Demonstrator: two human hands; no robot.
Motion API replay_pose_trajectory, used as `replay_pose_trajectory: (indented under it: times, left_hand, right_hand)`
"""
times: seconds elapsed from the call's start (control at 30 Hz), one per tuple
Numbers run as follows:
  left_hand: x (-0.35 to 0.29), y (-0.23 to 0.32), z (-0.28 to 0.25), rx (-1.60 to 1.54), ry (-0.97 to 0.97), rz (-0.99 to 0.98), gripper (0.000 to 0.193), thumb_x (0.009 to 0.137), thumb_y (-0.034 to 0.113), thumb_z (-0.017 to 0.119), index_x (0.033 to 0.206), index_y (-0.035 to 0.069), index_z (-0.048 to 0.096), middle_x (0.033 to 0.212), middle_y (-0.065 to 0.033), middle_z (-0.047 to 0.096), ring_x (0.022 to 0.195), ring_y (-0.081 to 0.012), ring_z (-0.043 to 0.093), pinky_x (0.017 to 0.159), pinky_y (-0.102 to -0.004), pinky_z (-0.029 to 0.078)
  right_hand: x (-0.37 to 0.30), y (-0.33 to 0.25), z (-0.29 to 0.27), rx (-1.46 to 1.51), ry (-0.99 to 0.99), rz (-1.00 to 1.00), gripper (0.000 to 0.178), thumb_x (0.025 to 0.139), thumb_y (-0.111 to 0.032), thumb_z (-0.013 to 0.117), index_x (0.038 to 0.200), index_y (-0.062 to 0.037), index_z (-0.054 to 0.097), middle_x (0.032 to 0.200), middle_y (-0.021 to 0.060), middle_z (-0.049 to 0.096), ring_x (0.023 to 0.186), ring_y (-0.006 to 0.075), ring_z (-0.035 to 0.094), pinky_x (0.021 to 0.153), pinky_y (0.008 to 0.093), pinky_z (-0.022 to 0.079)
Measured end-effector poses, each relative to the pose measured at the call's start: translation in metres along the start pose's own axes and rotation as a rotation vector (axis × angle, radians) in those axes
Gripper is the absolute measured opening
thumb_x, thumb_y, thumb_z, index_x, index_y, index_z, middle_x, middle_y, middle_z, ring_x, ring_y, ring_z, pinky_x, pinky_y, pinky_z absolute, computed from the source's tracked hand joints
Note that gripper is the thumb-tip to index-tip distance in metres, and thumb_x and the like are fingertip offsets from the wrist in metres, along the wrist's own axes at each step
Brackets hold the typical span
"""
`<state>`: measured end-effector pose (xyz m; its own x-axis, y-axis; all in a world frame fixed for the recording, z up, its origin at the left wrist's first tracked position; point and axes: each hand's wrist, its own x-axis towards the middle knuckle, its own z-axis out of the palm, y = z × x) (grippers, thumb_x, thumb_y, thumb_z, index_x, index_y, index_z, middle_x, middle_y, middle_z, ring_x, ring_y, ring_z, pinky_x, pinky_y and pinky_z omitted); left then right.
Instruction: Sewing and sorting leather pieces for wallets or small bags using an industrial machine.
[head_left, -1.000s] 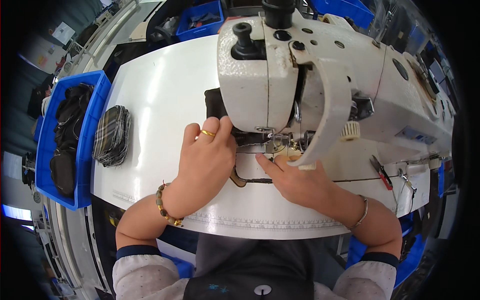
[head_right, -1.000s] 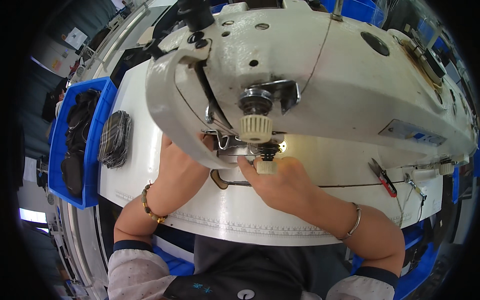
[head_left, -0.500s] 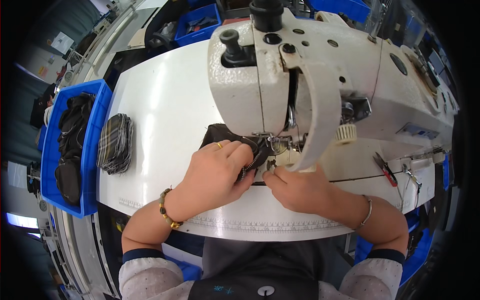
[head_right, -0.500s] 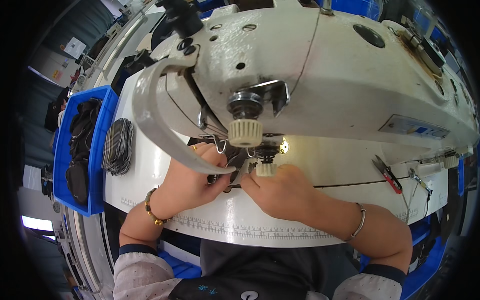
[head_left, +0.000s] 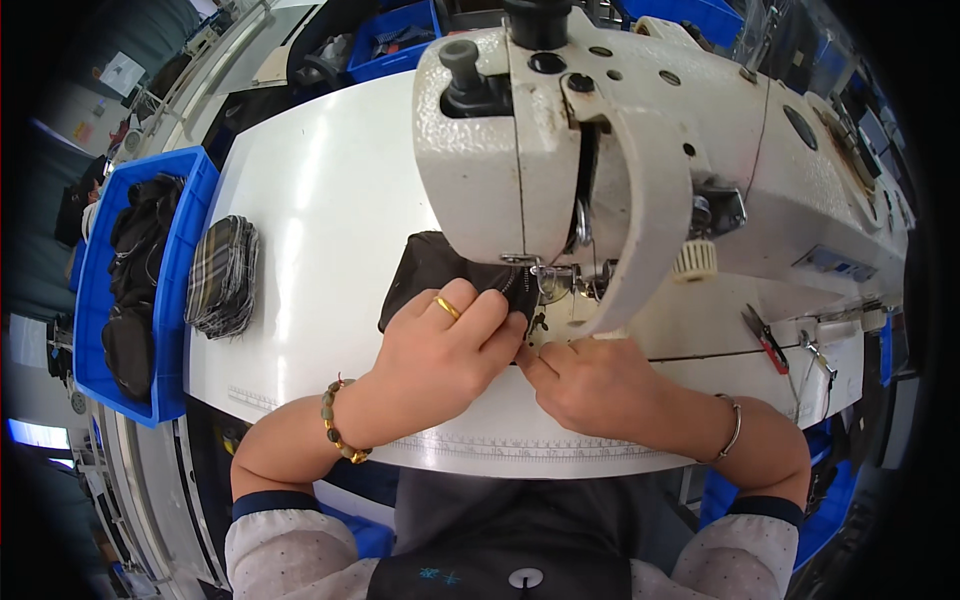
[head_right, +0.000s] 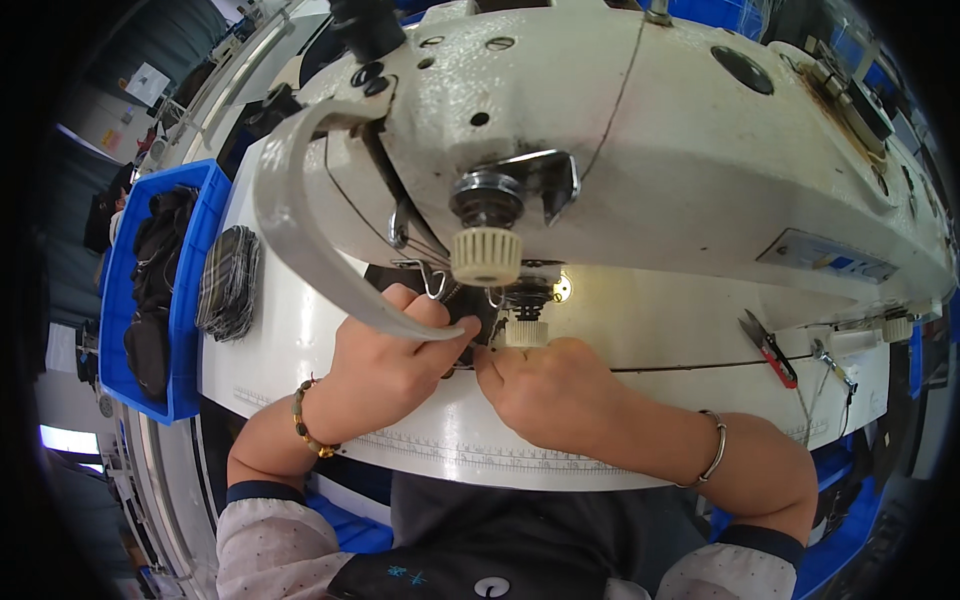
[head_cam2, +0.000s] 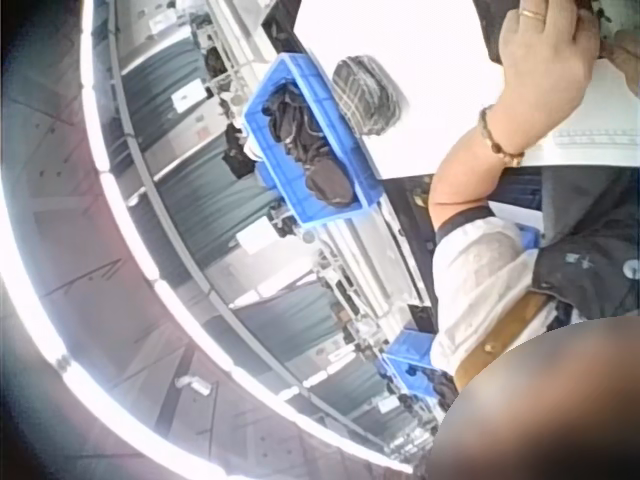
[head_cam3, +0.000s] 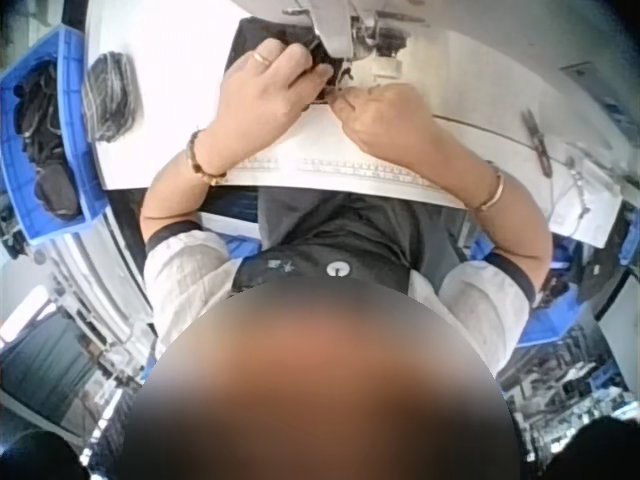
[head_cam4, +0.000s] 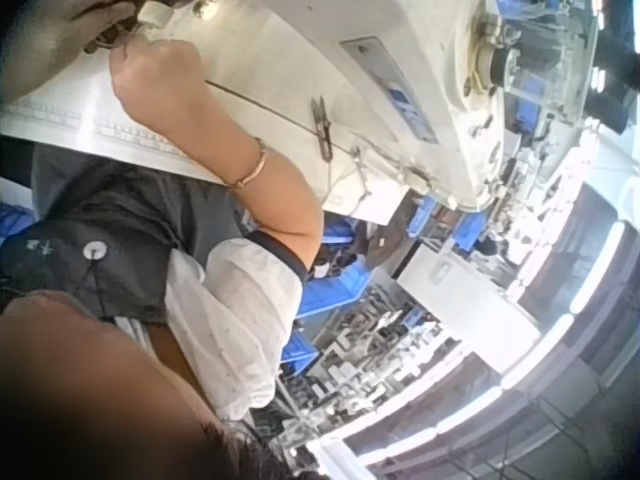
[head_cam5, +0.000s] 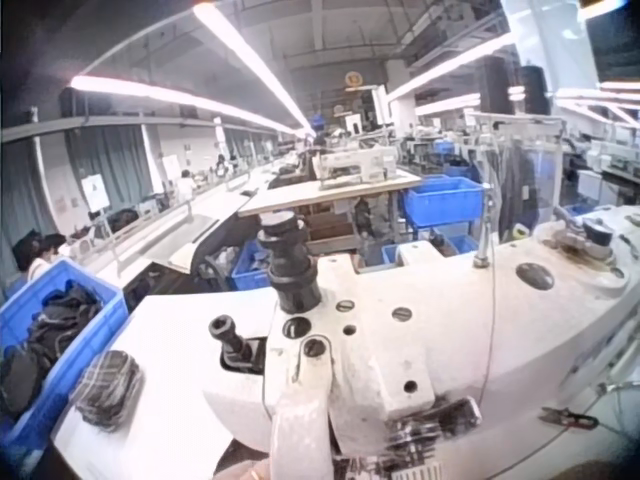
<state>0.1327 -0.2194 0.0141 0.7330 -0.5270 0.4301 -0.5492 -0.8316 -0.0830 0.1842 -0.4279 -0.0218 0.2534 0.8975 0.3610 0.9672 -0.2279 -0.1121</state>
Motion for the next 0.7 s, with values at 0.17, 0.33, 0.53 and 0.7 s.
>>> replay_pose_trajectory:
  times: [0.17,0.33,0.53,0.7]
  left_hand:
    - [0.001,0.003,0.009,-0.163,-0.086,-0.079,0.03,0.065,0.008,0.07,0.095,0.009,0.075,0.091,0.002,0.061,0.076,-0.0199,0.054,0.059,-0.0332,0.046]
    - [-0.001,0.003,0.01,-0.179,-0.129,-0.087,0.033,0.063,0.007,0.07,0.096,0.009,0.075,0.092,0.0018,0.061,0.078,-0.0205,0.055,0.061,-0.0324,0.047]
    - [0.0,0.009,0.014,-0.157,-0.14,-0.1,0.012,0.07,0.011,0.064,0.081,0.009,0.066,0.08,-0.0007,0.052,0.083,-0.0191,0.053,0.066,-0.0286,0.045]
    - [0.009,0.004,0.022,-0.136,-0.088,-0.149,0.021,0.069,0.011,0.066,0.089,0.007,0.07,0.081,-0.0001,0.057,0.083,-0.0201,0.055,0.064,-0.0296,0.049]
  right_hand:
    - [0.0,0.002,-0.002,-0.007,-0.01,-0.041,0.023,0.079,-0.011,0.061,0.098,0.0003,0.068,0.067,0.0006,0.057,0.054,0.0124,0.058,0.043,0.0281,0.043]
    - [-0.001,0.003,-0.002,-0.028,0.008,-0.048,0.023,0.078,-0.011,0.06,0.097,0.0002,0.068,0.067,0.0001,0.055,0.056,0.0115,0.058,0.043,0.0278,0.043]
    - [-0.004,0.004,-0.003,-0.071,0.013,0.007,0.011,0.081,-0.015,0.069,0.09,-0.0087,0.072,0.063,-0.0016,0.048,0.049,0.0132,0.052,0.041,0.0297,0.04]
    - [-0.004,0.015,0.003,-0.11,0.021,0.047,0.033,0.077,-0.009,0.063,0.109,-0.0009,0.069,0.061,0.0019,0.056,0.046,0.0189,0.055,0.042,0.0333,0.042]
